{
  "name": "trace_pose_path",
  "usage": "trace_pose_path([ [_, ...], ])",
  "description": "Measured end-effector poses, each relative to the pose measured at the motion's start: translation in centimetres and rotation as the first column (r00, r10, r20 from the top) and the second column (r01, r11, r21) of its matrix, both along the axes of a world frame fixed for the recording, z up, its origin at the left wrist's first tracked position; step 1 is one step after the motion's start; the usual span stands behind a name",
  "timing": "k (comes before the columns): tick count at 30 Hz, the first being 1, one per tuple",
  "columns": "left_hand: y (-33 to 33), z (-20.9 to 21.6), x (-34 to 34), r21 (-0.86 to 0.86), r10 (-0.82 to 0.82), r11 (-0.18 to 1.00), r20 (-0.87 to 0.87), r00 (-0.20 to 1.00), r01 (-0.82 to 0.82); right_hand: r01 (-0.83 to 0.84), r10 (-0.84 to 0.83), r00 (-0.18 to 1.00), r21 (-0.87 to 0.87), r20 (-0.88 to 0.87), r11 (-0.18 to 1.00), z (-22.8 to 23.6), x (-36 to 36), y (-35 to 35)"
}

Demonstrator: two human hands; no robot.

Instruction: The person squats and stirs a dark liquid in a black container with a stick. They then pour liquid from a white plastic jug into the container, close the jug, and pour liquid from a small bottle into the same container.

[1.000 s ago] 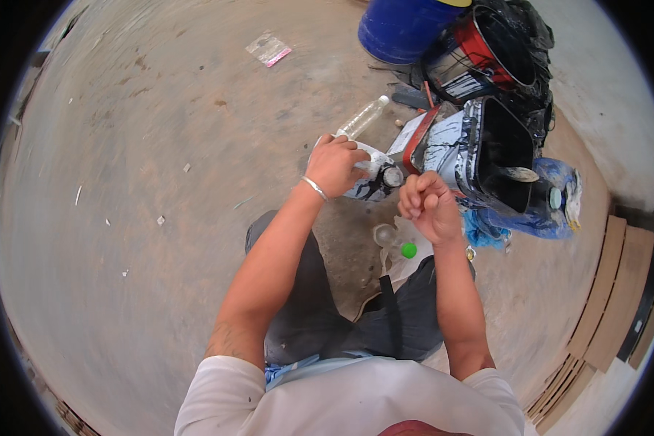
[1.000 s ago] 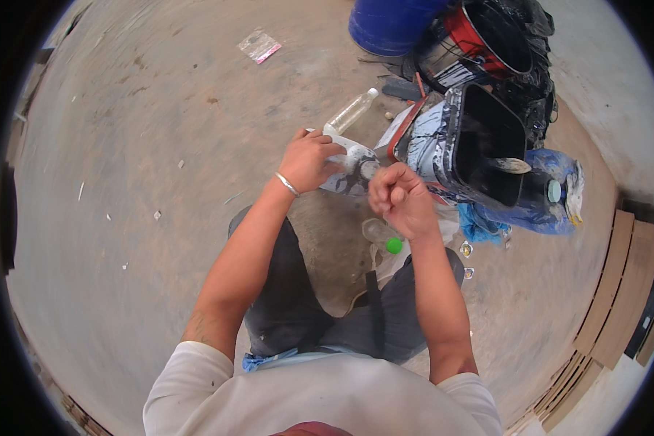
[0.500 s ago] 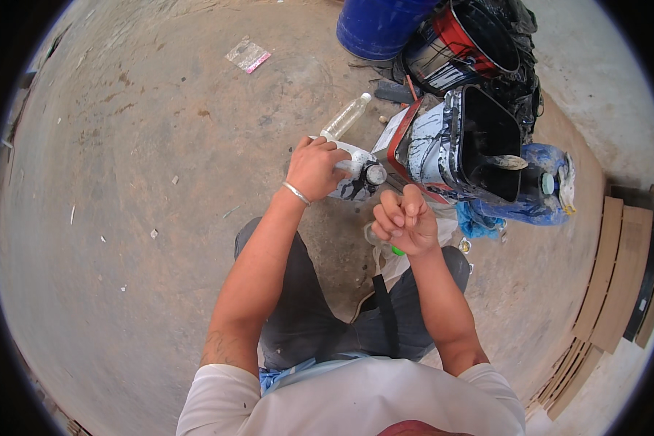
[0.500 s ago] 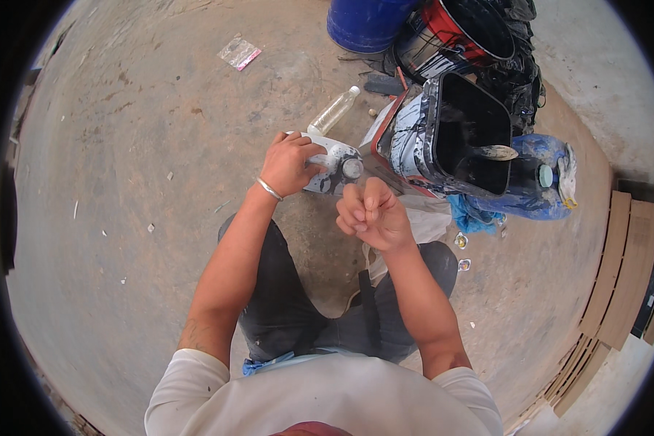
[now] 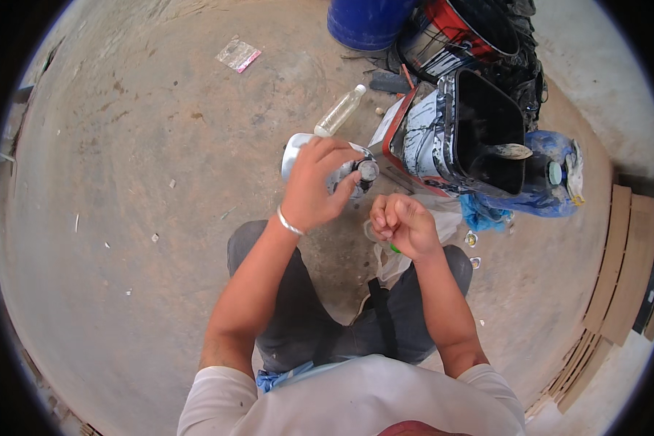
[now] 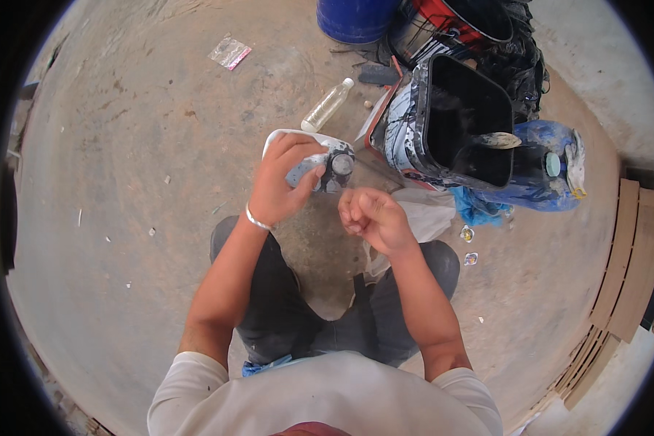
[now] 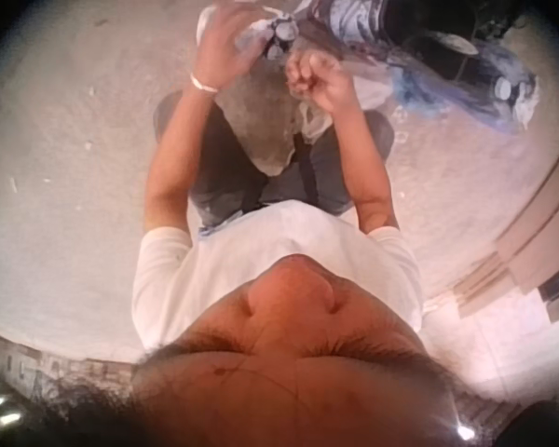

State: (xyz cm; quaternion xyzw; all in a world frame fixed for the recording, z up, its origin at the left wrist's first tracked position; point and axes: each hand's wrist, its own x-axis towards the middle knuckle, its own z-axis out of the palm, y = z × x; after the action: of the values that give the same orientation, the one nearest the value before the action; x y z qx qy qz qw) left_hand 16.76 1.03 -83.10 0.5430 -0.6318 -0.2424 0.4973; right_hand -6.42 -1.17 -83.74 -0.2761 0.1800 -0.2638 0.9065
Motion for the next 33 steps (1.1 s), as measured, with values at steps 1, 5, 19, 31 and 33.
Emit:
trace_pose_path([
  [1, 0.4, 0.6, -0.6, 0.009, -0.029, 0.999, -0.133, 0.991, 0.031, 0.014, -0.014, 1.000, -0.027, -0.001, 1.000, -0.2, -0.3, 0.1],
  [5, 3.3, 2.9, -3.5, 0.058, -0.139, 0.952, -0.795, 0.590, 0.302, 0.058, -0.058, 0.998, -0.021, 0.017, 0.998, -0.8, -1.7, 0.4],
  [19, 3.7, 3.3, -5.9, -0.038, -0.017, 0.824, -0.999, -0.042, 0.565, 0.123, -0.145, 0.987, -0.243, -0.074, 0.962, -0.7, -5.3, -0.2],
  [31, 4.0, 2.9, -4.7, -0.032, -0.055, 0.751, -0.998, 0.015, 0.660, 0.004, -0.136, 0.955, -0.447, -0.264, 0.895, -0.1, -5.9, -0.3],
  [33, 4.0, 3.0, -4.6, -0.034, -0.062, 0.750, -0.998, 0.020, 0.660, 0.003, -0.130, 0.958, -0.444, -0.257, 0.896, -0.1, -5.7, -0.2],
])
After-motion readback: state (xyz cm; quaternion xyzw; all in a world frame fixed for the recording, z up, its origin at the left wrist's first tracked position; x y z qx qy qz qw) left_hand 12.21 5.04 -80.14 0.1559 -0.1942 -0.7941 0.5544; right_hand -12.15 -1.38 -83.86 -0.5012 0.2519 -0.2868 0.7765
